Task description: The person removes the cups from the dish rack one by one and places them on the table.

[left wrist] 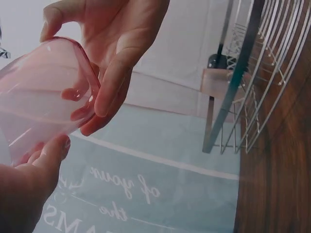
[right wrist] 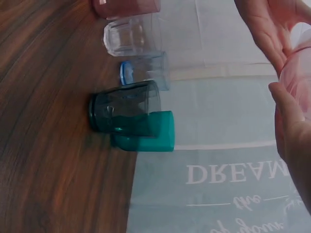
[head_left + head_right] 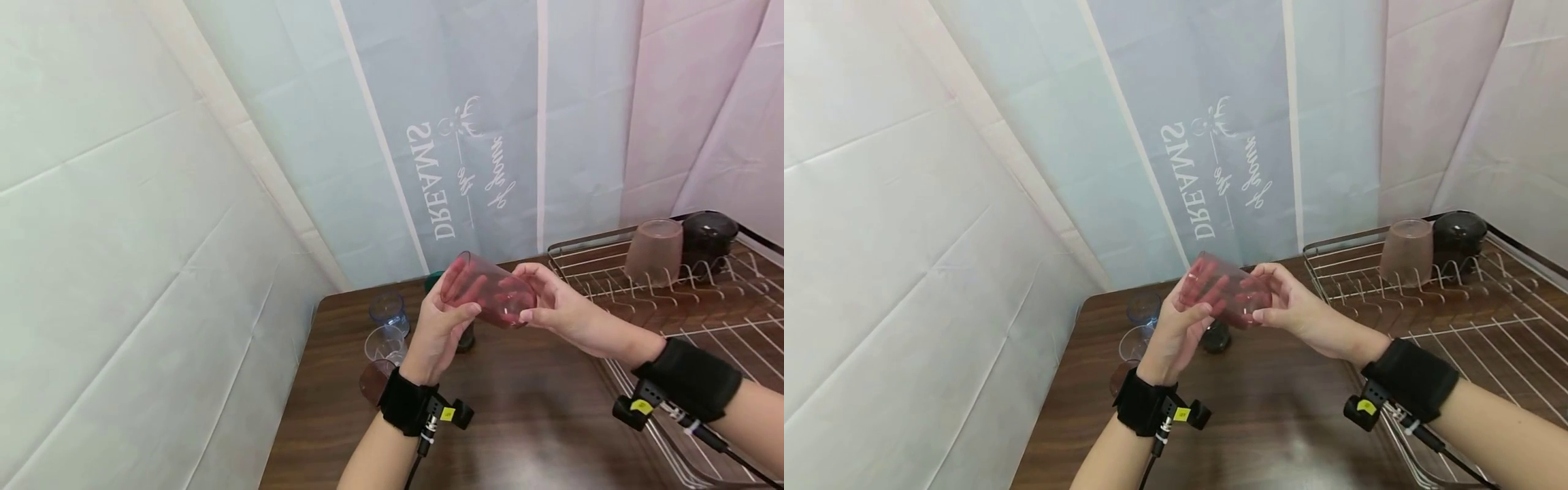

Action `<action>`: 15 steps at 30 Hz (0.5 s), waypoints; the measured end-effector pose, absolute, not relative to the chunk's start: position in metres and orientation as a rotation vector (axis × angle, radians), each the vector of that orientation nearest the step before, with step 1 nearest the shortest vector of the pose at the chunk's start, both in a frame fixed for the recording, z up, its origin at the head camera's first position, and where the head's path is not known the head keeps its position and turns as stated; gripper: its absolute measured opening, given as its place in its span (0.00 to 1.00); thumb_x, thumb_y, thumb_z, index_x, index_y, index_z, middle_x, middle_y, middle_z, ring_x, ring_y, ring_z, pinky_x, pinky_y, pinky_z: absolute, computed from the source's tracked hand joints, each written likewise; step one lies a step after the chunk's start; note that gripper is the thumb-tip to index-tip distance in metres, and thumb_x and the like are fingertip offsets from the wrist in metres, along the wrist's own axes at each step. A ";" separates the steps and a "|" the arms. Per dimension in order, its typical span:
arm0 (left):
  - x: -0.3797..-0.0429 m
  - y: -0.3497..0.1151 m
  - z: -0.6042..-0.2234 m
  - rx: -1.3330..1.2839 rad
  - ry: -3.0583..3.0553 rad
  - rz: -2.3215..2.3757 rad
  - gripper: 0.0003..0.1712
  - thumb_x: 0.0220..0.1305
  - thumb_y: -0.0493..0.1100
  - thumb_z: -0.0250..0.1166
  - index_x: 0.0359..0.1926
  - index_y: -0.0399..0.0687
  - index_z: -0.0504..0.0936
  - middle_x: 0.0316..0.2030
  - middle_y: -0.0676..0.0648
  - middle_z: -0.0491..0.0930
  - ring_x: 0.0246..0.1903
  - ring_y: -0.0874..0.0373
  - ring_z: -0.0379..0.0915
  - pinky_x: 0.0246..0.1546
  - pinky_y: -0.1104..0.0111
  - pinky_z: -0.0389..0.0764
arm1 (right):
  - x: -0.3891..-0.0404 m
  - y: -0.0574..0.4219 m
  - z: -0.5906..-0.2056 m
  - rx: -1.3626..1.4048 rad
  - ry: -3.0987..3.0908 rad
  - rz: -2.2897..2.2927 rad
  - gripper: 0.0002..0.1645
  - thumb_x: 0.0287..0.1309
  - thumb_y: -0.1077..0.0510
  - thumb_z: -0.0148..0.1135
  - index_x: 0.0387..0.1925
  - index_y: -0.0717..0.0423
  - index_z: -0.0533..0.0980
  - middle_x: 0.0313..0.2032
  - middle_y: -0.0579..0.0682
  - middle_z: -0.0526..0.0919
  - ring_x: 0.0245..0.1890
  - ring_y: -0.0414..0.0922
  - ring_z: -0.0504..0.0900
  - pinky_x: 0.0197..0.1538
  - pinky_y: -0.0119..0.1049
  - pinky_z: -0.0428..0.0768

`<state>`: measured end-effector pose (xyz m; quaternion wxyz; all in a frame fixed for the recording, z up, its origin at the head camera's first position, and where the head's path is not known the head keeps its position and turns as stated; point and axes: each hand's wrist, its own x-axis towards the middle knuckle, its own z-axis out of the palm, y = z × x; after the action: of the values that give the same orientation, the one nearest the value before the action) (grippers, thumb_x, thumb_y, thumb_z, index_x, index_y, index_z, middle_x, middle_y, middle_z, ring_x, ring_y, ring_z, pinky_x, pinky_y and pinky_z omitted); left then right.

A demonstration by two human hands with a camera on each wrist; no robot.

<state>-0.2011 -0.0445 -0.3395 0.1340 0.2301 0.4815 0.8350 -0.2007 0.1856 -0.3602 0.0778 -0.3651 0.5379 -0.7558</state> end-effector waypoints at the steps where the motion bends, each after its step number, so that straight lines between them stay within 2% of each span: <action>1: -0.202 -0.045 -0.340 0.670 1.406 2.415 0.43 0.68 0.32 0.67 0.79 0.42 0.58 0.75 0.43 0.63 0.72 0.49 0.62 0.70 0.60 0.67 | -0.201 0.186 -0.362 -1.096 1.632 -2.249 0.30 0.66 0.78 0.52 0.61 0.46 0.66 0.60 0.43 0.77 0.58 0.37 0.78 0.50 0.32 0.83; 5: -0.203 -0.047 -0.343 0.688 1.485 2.371 0.43 0.64 0.35 0.73 0.76 0.40 0.62 0.71 0.42 0.68 0.70 0.48 0.66 0.68 0.60 0.69 | -0.203 0.191 -0.367 -1.123 1.748 -2.134 0.33 0.64 0.80 0.53 0.61 0.46 0.65 0.61 0.41 0.76 0.58 0.35 0.78 0.50 0.31 0.83; 9: -0.201 -0.049 -0.348 0.694 1.572 2.311 0.46 0.60 0.39 0.77 0.75 0.39 0.64 0.69 0.42 0.71 0.69 0.49 0.67 0.66 0.61 0.73 | -0.201 0.208 -0.366 -1.131 1.827 -1.957 0.33 0.64 0.79 0.55 0.63 0.52 0.61 0.63 0.41 0.73 0.61 0.34 0.77 0.54 0.34 0.83; 12: -0.193 -0.049 -0.349 0.657 1.667 2.275 0.45 0.58 0.34 0.77 0.74 0.41 0.66 0.68 0.43 0.73 0.69 0.49 0.68 0.64 0.61 0.75 | -0.199 0.236 -0.363 -1.152 1.989 -1.817 0.34 0.61 0.78 0.61 0.64 0.60 0.60 0.64 0.40 0.72 0.63 0.33 0.74 0.58 0.31 0.79; 15: -0.182 -0.049 -0.355 0.572 1.839 2.207 0.45 0.55 0.27 0.76 0.72 0.46 0.69 0.66 0.47 0.75 0.67 0.52 0.70 0.64 0.62 0.75 | -0.196 0.279 -0.364 -1.190 2.271 -1.680 0.37 0.52 0.80 0.68 0.61 0.65 0.64 0.62 0.36 0.75 0.62 0.28 0.74 0.58 0.23 0.75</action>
<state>-0.1822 -0.0486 -0.3549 0.1060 0.1940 0.6242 0.7493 -0.1964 0.2786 -0.3643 0.0382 -0.3879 0.7403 -0.5478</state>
